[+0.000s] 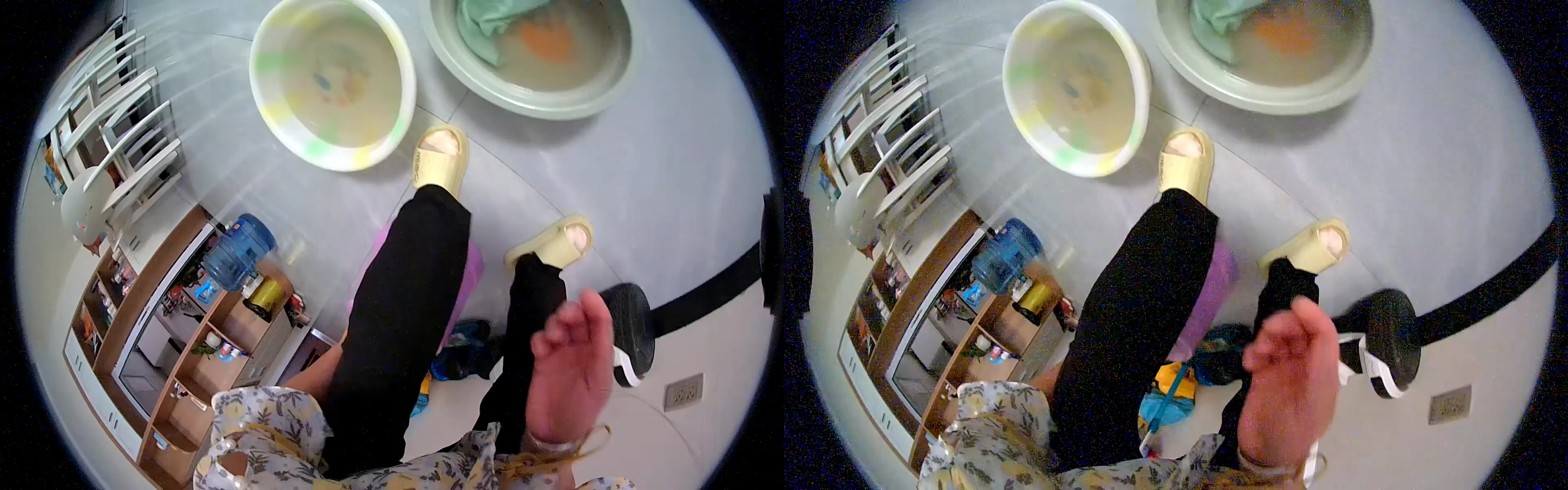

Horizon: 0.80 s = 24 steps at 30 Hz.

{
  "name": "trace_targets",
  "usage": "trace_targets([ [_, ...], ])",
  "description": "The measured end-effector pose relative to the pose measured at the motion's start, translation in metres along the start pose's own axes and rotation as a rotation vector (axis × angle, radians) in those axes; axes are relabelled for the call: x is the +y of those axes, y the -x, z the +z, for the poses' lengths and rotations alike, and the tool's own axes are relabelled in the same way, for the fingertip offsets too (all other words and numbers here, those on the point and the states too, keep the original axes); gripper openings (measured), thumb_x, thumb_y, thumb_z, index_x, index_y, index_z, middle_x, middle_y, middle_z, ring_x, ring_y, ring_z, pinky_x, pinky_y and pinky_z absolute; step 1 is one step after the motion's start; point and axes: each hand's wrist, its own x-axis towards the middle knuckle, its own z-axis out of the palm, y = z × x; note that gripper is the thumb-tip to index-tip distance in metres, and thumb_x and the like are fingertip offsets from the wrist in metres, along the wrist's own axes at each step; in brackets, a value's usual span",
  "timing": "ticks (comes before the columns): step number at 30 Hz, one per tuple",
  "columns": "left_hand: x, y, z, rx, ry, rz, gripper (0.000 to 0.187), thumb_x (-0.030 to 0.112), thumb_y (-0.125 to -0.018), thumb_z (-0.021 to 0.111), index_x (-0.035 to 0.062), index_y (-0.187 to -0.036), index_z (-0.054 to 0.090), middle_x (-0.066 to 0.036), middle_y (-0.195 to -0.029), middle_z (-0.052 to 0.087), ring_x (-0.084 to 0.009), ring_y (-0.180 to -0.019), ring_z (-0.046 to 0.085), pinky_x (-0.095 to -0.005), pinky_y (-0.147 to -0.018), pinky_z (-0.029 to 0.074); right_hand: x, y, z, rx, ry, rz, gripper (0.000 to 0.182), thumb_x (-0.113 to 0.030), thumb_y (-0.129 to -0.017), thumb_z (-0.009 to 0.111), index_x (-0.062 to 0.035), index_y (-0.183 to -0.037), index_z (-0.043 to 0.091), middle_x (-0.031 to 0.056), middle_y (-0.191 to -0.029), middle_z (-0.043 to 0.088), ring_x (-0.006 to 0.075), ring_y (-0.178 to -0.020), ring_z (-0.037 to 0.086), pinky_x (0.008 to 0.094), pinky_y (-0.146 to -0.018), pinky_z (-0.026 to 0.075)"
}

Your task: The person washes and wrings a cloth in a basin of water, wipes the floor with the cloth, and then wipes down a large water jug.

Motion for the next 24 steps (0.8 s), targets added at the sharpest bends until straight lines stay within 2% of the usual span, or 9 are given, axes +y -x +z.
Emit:
trace_targets([
  [4, 0.003, -0.006, -0.038, 0.017, -0.193, -0.070, 0.056, 0.050, -0.081, 0.057, 0.0079, -0.116, 0.049, -0.015, -0.109, 0.053, -0.0310, -0.101, 0.051, -0.0482, -0.083, 0.043, -0.031, 0.004, 0.015, 0.033, -0.119, -0.037, 0.037, -0.023, -0.096, 0.044, -0.0042, -0.128, 0.044, 0.0035, -0.104, 0.050, 0.0136, -0.083, 0.044, 0.0278, -0.068, 0.038],
  [6, 0.007, -0.015, -0.059, 0.014, -0.289, -0.104, 0.052, 0.048, -0.081, 0.059, 0.0075, -0.113, 0.052, -0.014, -0.105, 0.056, -0.0300, -0.098, 0.054, -0.0464, -0.082, 0.045, -0.047, -0.002, 0.023, -0.089, -0.331, 0.087, 0.021, -0.024, -0.095, 0.051, -0.0095, -0.108, 0.044, 0.0045, -0.103, 0.045, 0.0164, -0.087, 0.040, 0.0330, -0.076, 0.034],
  [11, 0.050, -0.057, -0.106, 0.018, -0.587, -0.098, 0.044, 0.042, -0.081, 0.064, 0.0066, -0.106, 0.059, -0.014, -0.096, 0.063, -0.0275, -0.090, 0.060, -0.0420, -0.079, 0.048, -0.039, -0.003, 0.033, -0.068, -0.334, 0.074, 0.016, -0.018, -0.094, 0.051, -0.0089, -0.106, 0.046, 0.0038, -0.099, 0.045, 0.0154, -0.081, 0.040, 0.0315, -0.072, 0.035],
  [14, 0.126, -0.080, -0.106, 0.188, -0.767, 0.300, 0.039, 0.038, -0.081, 0.067, 0.0060, -0.102, 0.064, -0.014, -0.090, 0.067, -0.0261, -0.086, 0.064, -0.0394, -0.077, 0.050, -0.036, 0.013, 0.029, -0.174, -0.346, -0.097, 0.019, -0.013, -0.090, 0.058, -0.0107, -0.105, 0.046, 0.0019, -0.095, 0.045, 0.0148, -0.080, 0.040, 0.0305, -0.071, 0.034],
  [16, 0.196, -0.065, -0.072, 0.467, -0.913, 0.735, 0.037, 0.043, -0.077, 0.070, 0.0065, -0.077, 0.063, -0.012, -0.070, 0.066, -0.0300, -0.069, 0.064, -0.0418, -0.065, 0.049, -0.025, 0.029, 0.034, -0.223, -0.335, -0.182, 0.020, -0.014, -0.090, 0.058, -0.0112, -0.106, 0.046, 0.0017, -0.094, 0.045, 0.0147, -0.080, 0.040, 0.0304, -0.071, 0.034],
  [18, 0.218, -0.076, -0.042, 0.575, -0.988, 0.817, 0.038, 0.044, -0.076, 0.070, 0.0067, -0.077, 0.062, -0.013, -0.072, 0.065, -0.0311, -0.072, 0.064, -0.0420, -0.065, 0.049, -0.009, 0.047, 0.039, -0.282, -0.329, -0.228, 0.017, -0.017, -0.090, 0.056, -0.0100, -0.103, 0.048, 0.0017, -0.094, 0.046, 0.0169, -0.078, 0.043, 0.0302, -0.071, 0.036],
  [19, 0.223, -0.078, -0.035, 0.683, -1.067, 0.835, 0.039, 0.045, -0.075, 0.070, 0.0069, -0.077, 0.062, -0.014, -0.075, 0.065, -0.0323, -0.074, 0.063, -0.0422, -0.066, 0.050, 0.010, 0.048, 0.022, -0.455, -0.244, -0.382, 0.032, -0.020, -0.095, 0.046, -0.0045, -0.122, 0.043, 0.0044, -0.103, 0.047, 0.0150, -0.083, 0.044, 0.0282, -0.069, 0.039],
  [21, 0.217, -0.094, -0.027, 0.738, -1.133, 0.932, 0.040, 0.045, -0.072, 0.072, 0.0074, -0.075, 0.061, -0.013, -0.076, 0.065, -0.0325, -0.077, 0.064, -0.0435, -0.066, 0.050, 0.022, 0.055, 0.020, -0.362, -0.257, -0.496, 0.033, -0.027, -0.094, 0.050, -0.0069, -0.120, 0.048, 0.0026, -0.097, 0.049, 0.0135, -0.078, 0.044, 0.0277, -0.064, 0.038],
  [24, 0.227, -0.124, -0.022, 0.869, -1.125, 1.037, 0.041, 0.046, -0.068, 0.074, 0.0083, -0.081, 0.065, -0.012, -0.078, 0.066, -0.0309, -0.079, 0.065, -0.0418, -0.069, 0.051, 0.027, 0.063, 0.010, -0.314, -0.268, -0.567, 0.027, -0.017, -0.096, 0.045, -0.0066, -0.121, 0.046, 0.0035, -0.101, 0.048, 0.0138, -0.080, 0.043, 0.0280, -0.068, 0.040],
])
